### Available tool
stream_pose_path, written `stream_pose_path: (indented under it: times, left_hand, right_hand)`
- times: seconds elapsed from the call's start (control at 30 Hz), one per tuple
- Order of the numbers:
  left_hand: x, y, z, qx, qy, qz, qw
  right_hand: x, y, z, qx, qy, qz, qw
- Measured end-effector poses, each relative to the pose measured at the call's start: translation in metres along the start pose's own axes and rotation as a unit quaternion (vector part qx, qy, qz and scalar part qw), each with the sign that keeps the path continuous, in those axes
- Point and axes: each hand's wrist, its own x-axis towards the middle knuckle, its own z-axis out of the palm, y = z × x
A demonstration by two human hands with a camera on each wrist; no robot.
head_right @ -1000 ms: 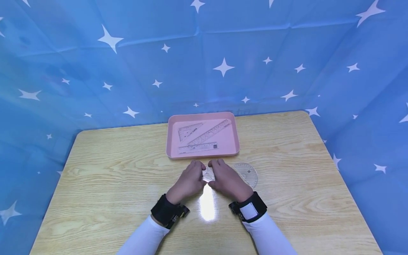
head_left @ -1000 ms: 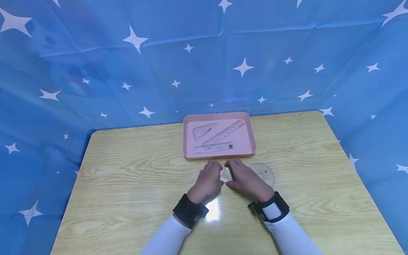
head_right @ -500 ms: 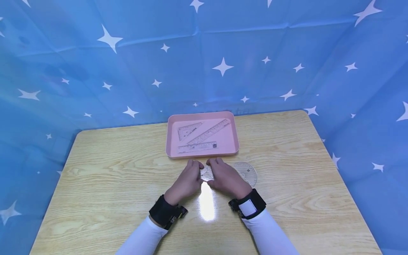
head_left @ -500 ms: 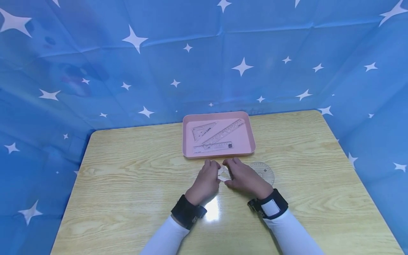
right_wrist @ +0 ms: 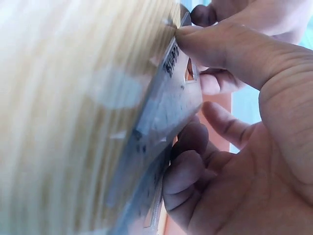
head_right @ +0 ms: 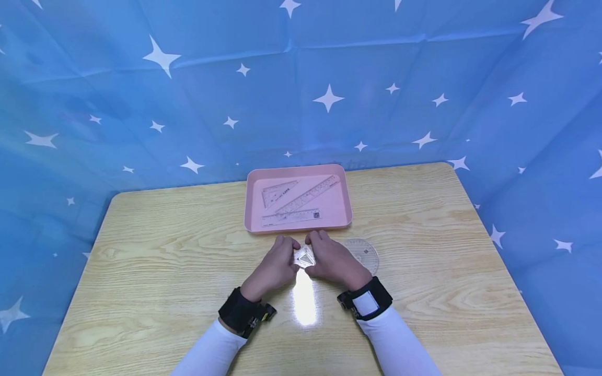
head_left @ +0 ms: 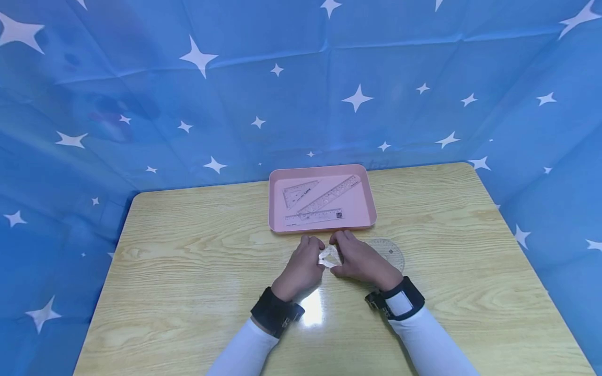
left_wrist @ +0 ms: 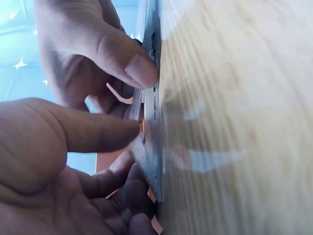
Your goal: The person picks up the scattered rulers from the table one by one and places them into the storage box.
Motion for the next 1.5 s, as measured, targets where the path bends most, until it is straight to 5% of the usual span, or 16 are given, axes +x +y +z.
stream_pose_path:
  times: [0.73,1.2,1.5]
  left_hand:
    - [0.007,0.006,0.003,0.029,0.050,-0.004,0.9983]
    - [-0.002,0.001,-0.003,-0.094,0.063,0.014,0.9935]
    - [-0.001,-0.005,-0.016,-0.132,0.047,0.039,0.9894]
  right_hand:
    - [-0.005,0.001,0.008,0.009,0.037,-0.059,0.9975]
    - [-0.011,-0.003,0.007,-0.007,0.051,-0.084,0.9951]
    - [-0.014,-0.007,0.004,-0.008,0.068,-0.087,0.9939]
